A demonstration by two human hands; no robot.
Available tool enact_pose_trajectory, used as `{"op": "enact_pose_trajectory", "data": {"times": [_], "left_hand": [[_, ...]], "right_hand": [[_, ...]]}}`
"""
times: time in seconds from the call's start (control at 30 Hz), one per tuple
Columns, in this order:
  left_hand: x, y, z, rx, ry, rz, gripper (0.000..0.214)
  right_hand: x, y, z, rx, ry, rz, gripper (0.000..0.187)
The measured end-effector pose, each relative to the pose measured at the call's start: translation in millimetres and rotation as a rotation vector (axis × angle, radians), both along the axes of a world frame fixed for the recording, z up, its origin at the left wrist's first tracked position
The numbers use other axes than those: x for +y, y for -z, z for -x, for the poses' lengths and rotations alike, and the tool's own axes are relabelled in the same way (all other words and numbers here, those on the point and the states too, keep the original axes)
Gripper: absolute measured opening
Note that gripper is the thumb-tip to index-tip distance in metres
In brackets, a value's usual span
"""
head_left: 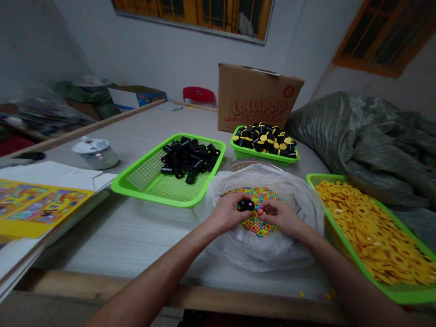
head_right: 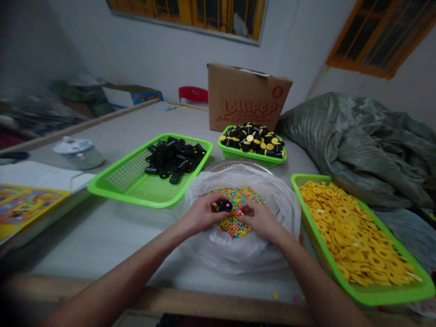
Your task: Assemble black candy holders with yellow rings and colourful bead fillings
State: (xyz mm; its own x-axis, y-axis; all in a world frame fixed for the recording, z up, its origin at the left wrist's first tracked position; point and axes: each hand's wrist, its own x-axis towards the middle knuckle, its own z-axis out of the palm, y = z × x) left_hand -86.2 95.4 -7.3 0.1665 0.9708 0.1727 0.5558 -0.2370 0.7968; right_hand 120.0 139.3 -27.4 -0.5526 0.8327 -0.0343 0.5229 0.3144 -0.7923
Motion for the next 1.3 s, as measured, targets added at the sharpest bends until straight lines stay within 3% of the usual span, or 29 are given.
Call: {"op": "enact_pose_trajectory", "data": {"times": [0.17, 0.43, 0.7, 0.8, 0.93, 1.07, 1.17, 1.23, 1.3], "left_hand": [[-3.4, -8.8, -6.8, 0.152, 0.052, -0.003, 0.023], [-3.2, -6.1, -10.9, 0.177, 0.05, -0.015, 0.022], [-4.3, -7.7, -7.7, 0.134, 0.069, -0.011, 0.022], [-3.7, -6.0, -9.5, 0.1, 0.053, -0.005, 0.02], [-15.9, -9.7, -4.7, -0.108, 0.036, -0.035, 0.022], [-55.3, -27.2, 26.3, -0.307, -0.071, -0.086, 0.026], [-92.7, -33.4, 62.5, -0.249, -0.264, -0.051, 0.027], [-110.7, -24.0, 85.7, -0.137, -0.389, 0.0, 0.026], [-120.4, -3.4, 101.9, -0.041, -0.45, 0.06, 0.026]], "right_hand": [[-3.7, -17.1, -2.1, 0.07, 0.011, -0.073, 0.017], [-22.1, -43.9, 8.2, -0.247, -0.079, -0.752, 0.013], [-33.1, -49.1, 15.9, -0.404, -0.155, -1.173, 0.021], [-33.8, -41.6, 10.5, -0.346, -0.095, -1.126, 0.022], [-30.7, -13.8, -3.2, -0.262, 0.04, -0.765, 0.019], [-21.6, 12.6, -11.2, -0.312, 0.073, -0.463, 0.027], [-17.8, 17.9, -10.4, -0.328, 0.068, -0.391, 0.035], [-17.2, 17.6, -8.4, -0.327, 0.068, -0.392, 0.038], [-17.4, 17.6, -6.9, -0.325, 0.071, -0.404, 0.038]]}}
